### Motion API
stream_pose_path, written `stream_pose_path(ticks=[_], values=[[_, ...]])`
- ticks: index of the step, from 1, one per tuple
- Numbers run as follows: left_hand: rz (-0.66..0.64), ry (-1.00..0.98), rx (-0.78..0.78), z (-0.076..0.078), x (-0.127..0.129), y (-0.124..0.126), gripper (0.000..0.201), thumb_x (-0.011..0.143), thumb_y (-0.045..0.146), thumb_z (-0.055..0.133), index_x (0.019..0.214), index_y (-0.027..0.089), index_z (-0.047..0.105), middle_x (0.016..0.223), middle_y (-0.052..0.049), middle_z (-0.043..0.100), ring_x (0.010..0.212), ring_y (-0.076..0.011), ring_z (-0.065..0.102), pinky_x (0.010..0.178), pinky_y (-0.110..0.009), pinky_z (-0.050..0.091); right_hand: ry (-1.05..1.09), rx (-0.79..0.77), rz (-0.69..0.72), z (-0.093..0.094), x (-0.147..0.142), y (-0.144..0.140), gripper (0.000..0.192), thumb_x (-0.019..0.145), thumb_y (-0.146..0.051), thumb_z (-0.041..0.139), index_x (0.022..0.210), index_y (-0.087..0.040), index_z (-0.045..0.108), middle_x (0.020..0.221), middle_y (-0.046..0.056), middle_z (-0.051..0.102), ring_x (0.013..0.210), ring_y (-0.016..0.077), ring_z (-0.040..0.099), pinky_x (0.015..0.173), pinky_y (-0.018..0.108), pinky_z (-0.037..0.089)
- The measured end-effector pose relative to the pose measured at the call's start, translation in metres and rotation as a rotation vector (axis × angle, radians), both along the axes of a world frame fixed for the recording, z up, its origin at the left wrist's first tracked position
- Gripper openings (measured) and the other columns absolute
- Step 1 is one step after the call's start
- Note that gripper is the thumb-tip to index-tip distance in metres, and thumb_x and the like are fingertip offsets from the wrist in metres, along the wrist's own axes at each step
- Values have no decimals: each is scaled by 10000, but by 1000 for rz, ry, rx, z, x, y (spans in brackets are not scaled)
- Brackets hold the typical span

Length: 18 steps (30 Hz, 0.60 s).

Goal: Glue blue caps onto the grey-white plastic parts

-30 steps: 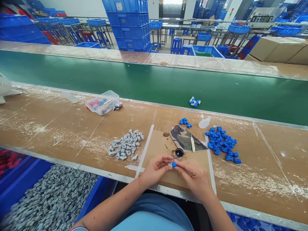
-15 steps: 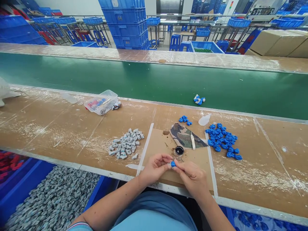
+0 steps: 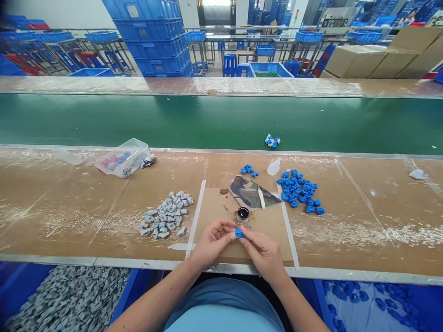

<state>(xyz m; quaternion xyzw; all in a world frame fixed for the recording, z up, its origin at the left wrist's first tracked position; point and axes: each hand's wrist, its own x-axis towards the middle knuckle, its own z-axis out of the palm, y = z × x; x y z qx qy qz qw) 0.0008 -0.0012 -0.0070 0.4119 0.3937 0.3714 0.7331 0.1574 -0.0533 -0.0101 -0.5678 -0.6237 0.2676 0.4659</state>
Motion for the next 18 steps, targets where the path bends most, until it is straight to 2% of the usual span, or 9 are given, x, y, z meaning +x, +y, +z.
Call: stream_pose_path(ticks=[10,15,18], values=[[-41,49,-21,-3,-1,3,409,558,406,814,809,144,626,664,-14,654,616,-109,587,618,-228,477,-29,-23,82,5,1,4,227,833,-260,574,1005,-308,714,910,30,737,789,195,705,702,310,577],[-85,30,-56,-1,0,5,471,546,456,807,846,139,631,670,-13,655,604,-100,584,616,-225,482,72,-102,72,-1,8,5,228,805,-295,613,1007,-281,717,883,36,742,778,182,695,709,297,570],[-179,81,-28,1,-1,6,447,594,514,755,808,136,650,623,-1,629,570,-96,570,590,-225,482,226,-197,51,-7,8,3,254,797,-362,625,1003,-244,718,863,50,741,787,191,693,737,320,572]])
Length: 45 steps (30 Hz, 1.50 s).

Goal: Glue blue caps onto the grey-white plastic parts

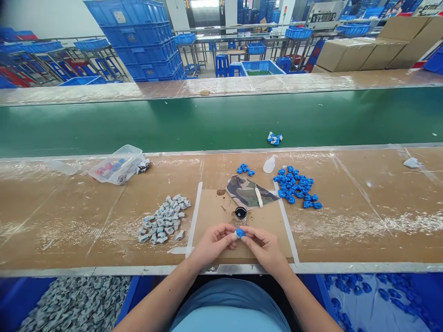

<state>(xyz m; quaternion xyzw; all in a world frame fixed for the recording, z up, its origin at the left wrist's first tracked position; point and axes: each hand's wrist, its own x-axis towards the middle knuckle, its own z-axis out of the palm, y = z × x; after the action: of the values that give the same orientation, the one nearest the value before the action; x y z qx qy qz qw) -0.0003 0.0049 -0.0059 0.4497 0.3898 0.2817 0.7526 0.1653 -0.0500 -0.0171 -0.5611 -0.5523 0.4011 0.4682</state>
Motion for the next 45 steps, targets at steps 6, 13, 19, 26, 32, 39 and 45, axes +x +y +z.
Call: stream_pose_path(ticks=[6,13,19,26,32,39,45], values=[[-88,85,78,3,-3,0,390,664,513,698,782,143,666,602,5,610,527,-85,544,539,-207,451,121,-128,-27,-3,0,-3,302,739,-438,672,932,-214,738,817,61,740,729,193,687,698,331,581],[-140,130,85,3,-2,-1,294,678,437,699,700,148,650,538,26,565,482,-73,498,490,-191,402,9,-172,24,2,6,-3,295,732,-465,660,862,-220,760,698,52,717,618,170,648,577,284,546],[-158,142,52,2,-3,1,297,656,429,716,694,141,657,526,22,568,469,-77,503,493,-200,419,-77,-114,51,7,3,-3,208,769,-389,631,800,-231,762,664,41,705,596,157,637,545,252,511],[-113,93,28,1,-3,1,396,634,509,722,731,129,669,572,-9,615,506,-86,538,513,-203,443,-47,25,-66,4,-9,-7,151,785,-339,641,765,-241,754,643,26,704,598,162,656,575,262,532],[-85,103,38,2,-1,3,423,633,530,717,731,123,656,554,-5,606,492,-87,523,518,-209,442,-59,83,-88,-8,-12,-4,203,820,-361,612,890,-226,747,711,42,724,631,168,676,586,267,558],[-104,165,123,4,-4,1,418,689,536,679,783,129,664,578,-7,601,542,-91,520,547,-197,433,-307,210,-140,0,24,3,195,823,-393,600,862,-263,740,772,29,726,686,157,666,628,259,543],[-68,155,129,-7,0,2,515,607,625,696,772,138,676,585,-21,613,519,-100,520,484,-197,416,-551,260,-421,18,147,82,359,883,-455,460,1081,-237,664,1184,107,620,1191,269,489,1044,508,307]])
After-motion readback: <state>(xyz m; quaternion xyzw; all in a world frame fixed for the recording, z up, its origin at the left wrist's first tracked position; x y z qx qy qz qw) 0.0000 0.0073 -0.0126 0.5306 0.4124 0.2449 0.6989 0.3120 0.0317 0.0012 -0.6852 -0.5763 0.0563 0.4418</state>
